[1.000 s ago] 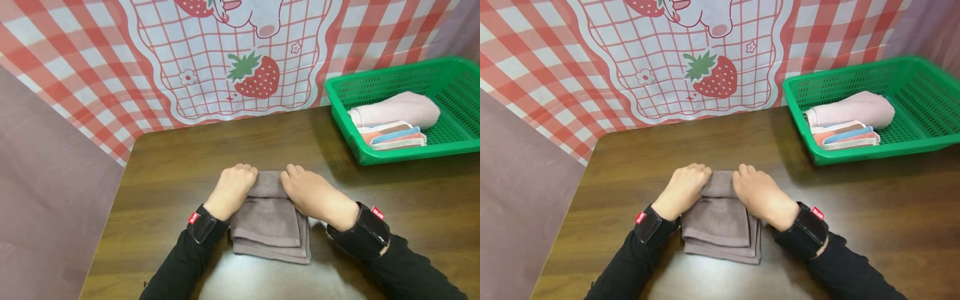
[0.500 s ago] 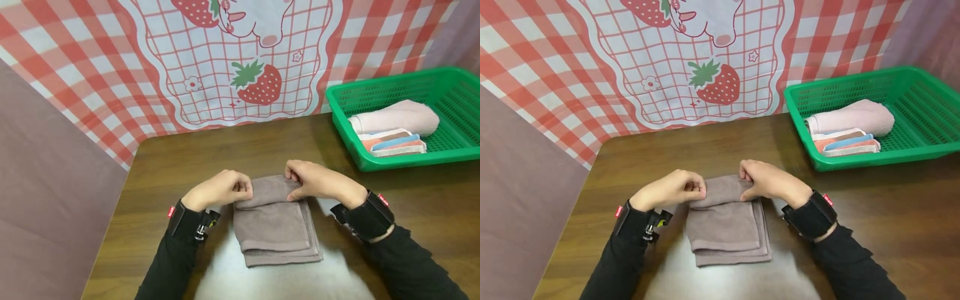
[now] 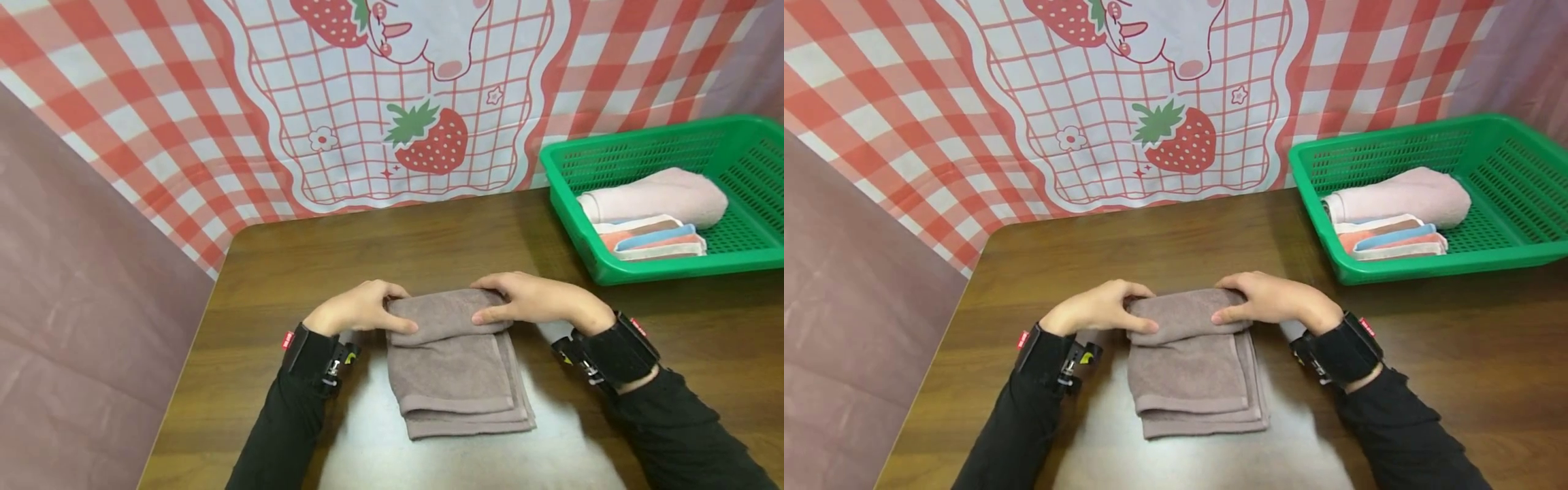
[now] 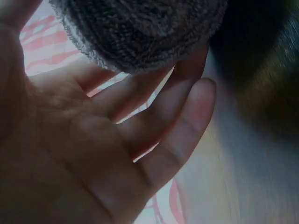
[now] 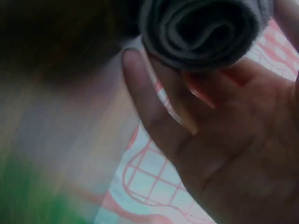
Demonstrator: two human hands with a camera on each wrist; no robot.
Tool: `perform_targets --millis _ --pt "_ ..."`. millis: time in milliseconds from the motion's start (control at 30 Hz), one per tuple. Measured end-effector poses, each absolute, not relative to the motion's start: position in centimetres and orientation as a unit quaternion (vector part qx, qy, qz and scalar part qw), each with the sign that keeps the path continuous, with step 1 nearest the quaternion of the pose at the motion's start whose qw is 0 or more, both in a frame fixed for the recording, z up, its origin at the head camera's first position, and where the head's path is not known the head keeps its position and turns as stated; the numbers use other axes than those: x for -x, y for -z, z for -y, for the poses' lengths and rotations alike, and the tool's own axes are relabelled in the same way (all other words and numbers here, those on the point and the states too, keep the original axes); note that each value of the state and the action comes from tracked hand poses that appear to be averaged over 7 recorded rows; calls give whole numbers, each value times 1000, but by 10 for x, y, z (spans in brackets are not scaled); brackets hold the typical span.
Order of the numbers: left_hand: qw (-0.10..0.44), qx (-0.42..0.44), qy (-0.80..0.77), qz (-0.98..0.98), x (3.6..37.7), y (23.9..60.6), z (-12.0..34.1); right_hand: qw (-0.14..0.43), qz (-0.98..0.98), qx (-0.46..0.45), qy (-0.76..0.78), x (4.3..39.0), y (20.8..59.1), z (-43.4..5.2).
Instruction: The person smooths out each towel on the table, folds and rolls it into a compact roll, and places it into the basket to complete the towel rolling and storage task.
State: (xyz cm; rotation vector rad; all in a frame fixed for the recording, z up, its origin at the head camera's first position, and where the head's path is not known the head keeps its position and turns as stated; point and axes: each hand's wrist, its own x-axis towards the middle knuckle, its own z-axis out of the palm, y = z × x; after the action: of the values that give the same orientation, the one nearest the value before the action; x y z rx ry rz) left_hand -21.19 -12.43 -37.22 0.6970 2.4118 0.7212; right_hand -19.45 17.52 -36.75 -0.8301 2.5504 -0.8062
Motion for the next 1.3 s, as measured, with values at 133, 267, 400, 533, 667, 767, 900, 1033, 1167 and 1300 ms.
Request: perform_targets --millis 133,267,400,533,667,767,900,1033,1167,1300 --pt "237 -294 -245 -893 210 373 122 150 -894 316 281 195 370 -174" --pt "172 -317 -221 -906 207 371 117 93 -901 329 267 195 373 -169" --pt "81 -331 -204 -918 207 373 113 20 -907 334 257 195 377 -164" --pt "-2 -350 -178 -920 208 377 109 -45 -909 337 242 195 380 -159" --pt "-72 -350 -158 -921 211 383 104 -104 -916 324 212 195 383 -152" --pt "-104 -341 -147 -923 212 387 100 -135 -919 321 184 196 387 -147" --pt "-121 -339 -130 -924 212 391 97 -154 -921 330 141 195 389 -144" --pt "-108 -339 -124 -926 209 390 98 -153 -923 335 109 192 390 -141" --pt "-54 -342 -131 -929 204 380 103 -164 -926 333 72 185 390 -134" --pt "18 -359 -182 -915 199 360 110 -170 -931 324 11 172 387 -129"
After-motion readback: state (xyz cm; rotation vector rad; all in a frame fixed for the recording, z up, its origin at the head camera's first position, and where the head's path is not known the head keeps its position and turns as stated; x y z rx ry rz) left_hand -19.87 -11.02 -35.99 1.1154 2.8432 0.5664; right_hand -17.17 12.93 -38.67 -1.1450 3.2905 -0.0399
